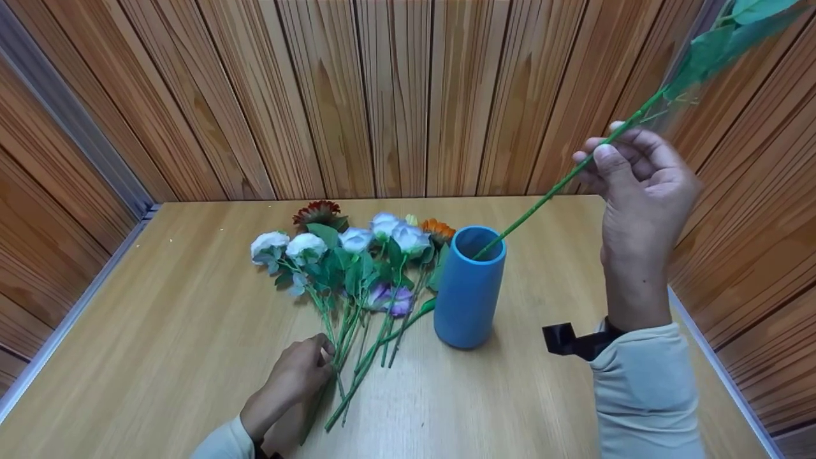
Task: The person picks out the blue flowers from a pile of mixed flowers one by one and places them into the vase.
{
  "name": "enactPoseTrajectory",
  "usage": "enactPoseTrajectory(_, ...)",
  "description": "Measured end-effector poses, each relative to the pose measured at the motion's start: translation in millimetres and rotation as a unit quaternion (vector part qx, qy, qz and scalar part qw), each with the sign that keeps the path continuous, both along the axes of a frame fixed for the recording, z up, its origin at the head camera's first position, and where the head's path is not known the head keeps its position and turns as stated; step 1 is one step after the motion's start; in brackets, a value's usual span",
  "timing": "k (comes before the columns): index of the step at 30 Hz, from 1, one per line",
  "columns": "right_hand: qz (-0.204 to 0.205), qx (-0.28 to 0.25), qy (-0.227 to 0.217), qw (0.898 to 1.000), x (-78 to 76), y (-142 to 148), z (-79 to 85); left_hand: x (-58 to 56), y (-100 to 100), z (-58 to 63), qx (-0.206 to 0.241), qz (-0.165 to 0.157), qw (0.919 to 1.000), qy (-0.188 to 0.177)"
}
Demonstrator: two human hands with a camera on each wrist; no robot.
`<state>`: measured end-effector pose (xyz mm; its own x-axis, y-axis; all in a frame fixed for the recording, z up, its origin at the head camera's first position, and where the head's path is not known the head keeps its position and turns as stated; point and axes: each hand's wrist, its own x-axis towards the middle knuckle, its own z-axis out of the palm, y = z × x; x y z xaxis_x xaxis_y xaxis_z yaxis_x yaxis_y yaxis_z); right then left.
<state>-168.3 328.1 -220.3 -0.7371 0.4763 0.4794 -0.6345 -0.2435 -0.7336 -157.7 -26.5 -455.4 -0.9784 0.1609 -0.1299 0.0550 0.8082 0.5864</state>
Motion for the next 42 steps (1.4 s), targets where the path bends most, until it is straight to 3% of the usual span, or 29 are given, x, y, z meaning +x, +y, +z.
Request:
enactPoseTrajectory(6, -0.009, 0.006, -0.020, 1.000, -0.6, -1.9, -5.2, -0.4, -0.3, 0.9, -0.002, 0.001, 1.0000, 0.001)
enactPoseTrajectory(14, -0.042, 0.058, -0.045, 0.996, -5.0, -11.7, -14.9, -1.4, 0.0, 1.7, -0.004, 0.002, 1.0000, -0.001)
enactPoseTrajectory(20, -0.018, 0.056, -0.067, 0.996, -8.3, -19.4, -23.0, -1.1, -0.2, 1.1, -0.010, 0.002, 0.9999, -0.002)
enactPoseTrajectory(30, 0.039, 0.047, -0.065, 0.996, -13.8, -27.2, -33.3, 0.3, -1.4, -0.7, -0.010, 0.000, 0.9999, -0.001)
enactPoseTrajectory(42, 0.032, 0.101, -0.108, 0.988, -15.1, -31.9, -52.4, 1.1, -0.3, 1.3, -0.007, 0.001, 1.0000, -0.004)
